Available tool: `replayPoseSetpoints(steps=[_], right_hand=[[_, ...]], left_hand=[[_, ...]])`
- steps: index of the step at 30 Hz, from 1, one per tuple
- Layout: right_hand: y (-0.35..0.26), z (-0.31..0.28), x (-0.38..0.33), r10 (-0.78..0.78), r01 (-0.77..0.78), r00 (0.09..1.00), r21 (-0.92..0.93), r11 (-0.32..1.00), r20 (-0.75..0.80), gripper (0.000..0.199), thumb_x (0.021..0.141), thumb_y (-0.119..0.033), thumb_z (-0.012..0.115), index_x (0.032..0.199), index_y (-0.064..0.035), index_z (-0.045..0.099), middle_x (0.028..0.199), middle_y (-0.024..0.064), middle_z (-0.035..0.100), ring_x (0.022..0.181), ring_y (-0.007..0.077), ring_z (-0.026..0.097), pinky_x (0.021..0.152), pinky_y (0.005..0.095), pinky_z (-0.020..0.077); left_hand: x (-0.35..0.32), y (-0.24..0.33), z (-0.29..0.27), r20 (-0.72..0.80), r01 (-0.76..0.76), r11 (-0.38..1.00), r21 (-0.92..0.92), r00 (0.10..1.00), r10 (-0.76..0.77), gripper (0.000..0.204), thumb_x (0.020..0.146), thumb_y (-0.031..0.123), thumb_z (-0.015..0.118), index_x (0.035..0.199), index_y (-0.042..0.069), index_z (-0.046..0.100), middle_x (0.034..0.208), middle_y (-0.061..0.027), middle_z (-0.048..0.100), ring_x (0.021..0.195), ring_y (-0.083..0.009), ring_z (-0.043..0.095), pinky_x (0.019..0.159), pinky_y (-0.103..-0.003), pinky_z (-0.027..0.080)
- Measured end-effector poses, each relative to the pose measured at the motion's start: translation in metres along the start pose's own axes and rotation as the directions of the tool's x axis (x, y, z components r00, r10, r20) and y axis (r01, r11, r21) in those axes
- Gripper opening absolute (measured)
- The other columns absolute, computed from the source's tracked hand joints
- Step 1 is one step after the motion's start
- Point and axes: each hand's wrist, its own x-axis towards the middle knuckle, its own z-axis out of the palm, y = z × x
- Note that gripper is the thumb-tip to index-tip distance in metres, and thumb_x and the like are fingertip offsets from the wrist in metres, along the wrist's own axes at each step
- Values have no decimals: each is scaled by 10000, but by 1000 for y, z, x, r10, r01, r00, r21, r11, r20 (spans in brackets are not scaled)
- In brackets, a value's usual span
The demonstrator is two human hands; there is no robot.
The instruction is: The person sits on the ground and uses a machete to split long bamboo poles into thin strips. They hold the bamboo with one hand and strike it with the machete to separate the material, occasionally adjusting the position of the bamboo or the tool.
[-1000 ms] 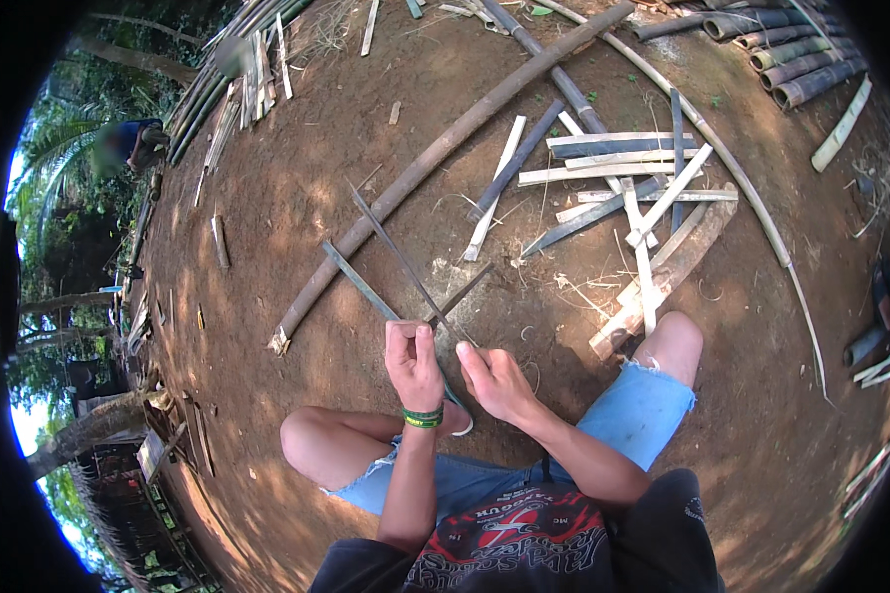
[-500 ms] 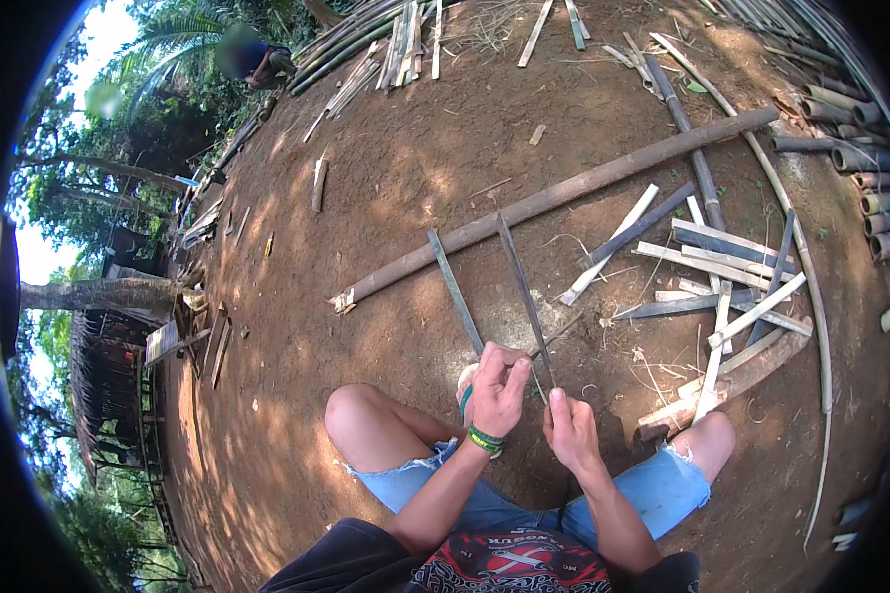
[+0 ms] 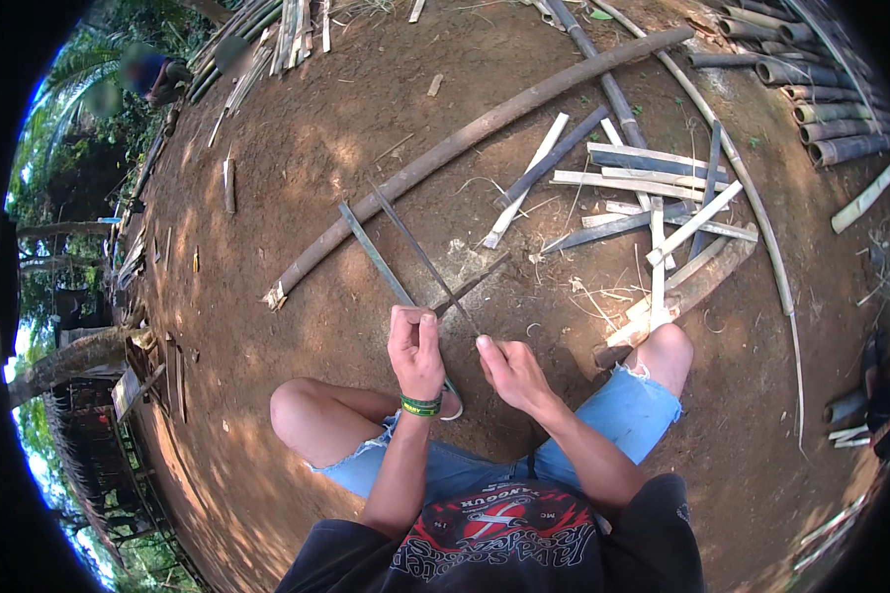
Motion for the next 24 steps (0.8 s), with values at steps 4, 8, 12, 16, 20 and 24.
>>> replayPoseSetpoints(steps=[4, 8, 12, 16, 20, 24], right_hand=[[31, -11, 10, 323, -320, 946, 56, 946, -41, 627, 1047, -492, 408, 626, -42, 523, 504, 31, 477, 486, 145, 481, 508, 343, 399], [15, 1, -10, -30, 21, 997, -129, 991, -68, 652, 1037, -517, 414, 676, 7, 560, 507, 82, 485, 518, 204, 518, 560, 411, 432], [72, -22, 14, 334, -348, 927, -66, 935, -169, 624, 1021, -490, 464, 694, 29, 581, 555, 127, 531, 559, 236, 542, 606, 443, 445], [39, -17, 4, 87, -109, 990, -205, 973, -114, 693, 1019, -541, 434, 671, 39, 586, 540, 133, 528, 551, 243, 535, 608, 453, 447], [119, -32, 21, 414, -419, 901, -12, 908, -130, 726, 1007, -583, 433, 693, 51, 596, 592, 168, 574, 606, 280, 589, 638, 457, 463], [90, -32, 21, 349, -371, 926, -176, 912, -147, 739, 997, -595, 442, 730, 68, 628, 643, 222, 605, 660, 301, 624, 685, 470, 477]], left_hand=[[4, -3, -11, -15, 87, 996, -22, 996, -87, 184, 1021, 66, 524, 849, 0, 517, 863, -50, 512, 772, -133, 531, 757, -279, 470], [1, 0, -4, -4, 34, 999, 8, 999, -34, 184, 1021, 62, 520, 849, 0, 514, 881, -56, 496, 798, -134, 524, 777, -292, 490], [6, -4, -5, -30, 79, 991, -106, 996, -83, 149, 976, 71, 598, 859, -12, 557, 875, -70, 528, 771, -142, 495, 689, -280, 419], [6, -2, 3, -55, 64, 989, -134, 996, -72, 155, 985, 71, 587, 860, -12, 550, 880, -63, 519, 773, -136, 489, 691, -272, 418], [19, -7, -13, -40, 127, 989, -71, 991, -130, 183, 1005, 94, 567, 856, -8, 538, 867, -61, 514, 779, -124, 495, 702, -264, 427], [28, -3, -18, -67, 195, 976, -101, 977, -202, 225, 1055, 129, 496, 864, 10, 513, 833, -40, 541, 784, -109, 539, 757, -272, 454]])
